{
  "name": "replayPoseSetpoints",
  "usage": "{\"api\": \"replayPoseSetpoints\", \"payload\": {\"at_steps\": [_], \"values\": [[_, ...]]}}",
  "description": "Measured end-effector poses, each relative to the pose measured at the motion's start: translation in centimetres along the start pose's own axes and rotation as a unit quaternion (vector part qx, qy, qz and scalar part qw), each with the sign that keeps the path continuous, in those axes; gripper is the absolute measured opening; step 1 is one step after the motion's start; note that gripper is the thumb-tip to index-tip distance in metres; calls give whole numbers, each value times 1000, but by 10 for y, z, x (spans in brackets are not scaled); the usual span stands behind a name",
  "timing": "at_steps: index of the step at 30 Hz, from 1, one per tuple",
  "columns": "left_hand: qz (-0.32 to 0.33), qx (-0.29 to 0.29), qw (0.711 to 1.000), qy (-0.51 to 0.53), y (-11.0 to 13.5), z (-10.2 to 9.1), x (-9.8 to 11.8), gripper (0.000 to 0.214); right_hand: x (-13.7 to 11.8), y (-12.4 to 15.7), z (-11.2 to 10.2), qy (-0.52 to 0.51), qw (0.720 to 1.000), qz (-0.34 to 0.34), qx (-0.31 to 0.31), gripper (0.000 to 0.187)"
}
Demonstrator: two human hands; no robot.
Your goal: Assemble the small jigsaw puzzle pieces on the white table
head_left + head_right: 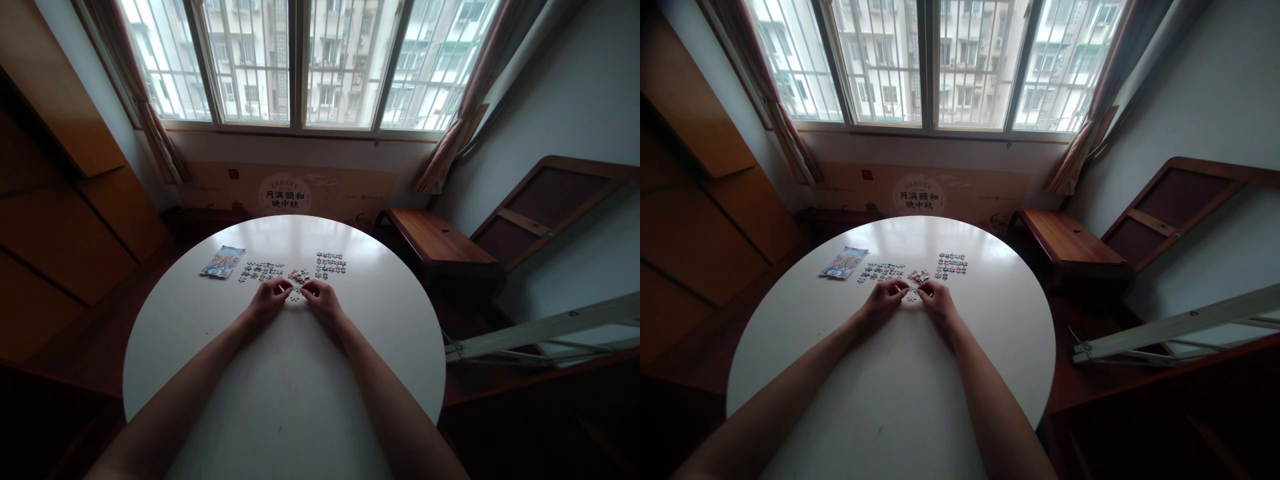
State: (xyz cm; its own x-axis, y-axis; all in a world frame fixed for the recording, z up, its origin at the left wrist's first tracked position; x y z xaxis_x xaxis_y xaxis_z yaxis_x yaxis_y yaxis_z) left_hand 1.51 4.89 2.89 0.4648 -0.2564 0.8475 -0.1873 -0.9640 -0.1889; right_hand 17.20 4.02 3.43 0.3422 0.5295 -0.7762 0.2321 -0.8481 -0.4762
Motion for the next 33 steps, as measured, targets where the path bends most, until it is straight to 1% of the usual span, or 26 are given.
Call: {"api": "replayPoseSetpoints", "payload": {"at_steps": [33], "values": [[0,2,1000,-8,1,-1,2,20,2,0,1,7,1000,-13,-1,13]]}}
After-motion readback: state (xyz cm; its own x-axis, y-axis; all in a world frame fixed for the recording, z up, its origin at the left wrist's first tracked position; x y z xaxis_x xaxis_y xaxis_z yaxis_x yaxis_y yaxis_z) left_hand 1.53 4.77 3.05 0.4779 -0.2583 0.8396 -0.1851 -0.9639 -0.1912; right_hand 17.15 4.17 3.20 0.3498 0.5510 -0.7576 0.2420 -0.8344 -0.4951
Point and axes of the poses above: each hand's wrist, its own y-axis away from the middle knuckle, its own z-axis out of the palm, x = y × z, the point moved 6 cm from there along -y, towards the middle knuckle, and after that the axes turned 10 degrees about -z, right-handed, at the moved point
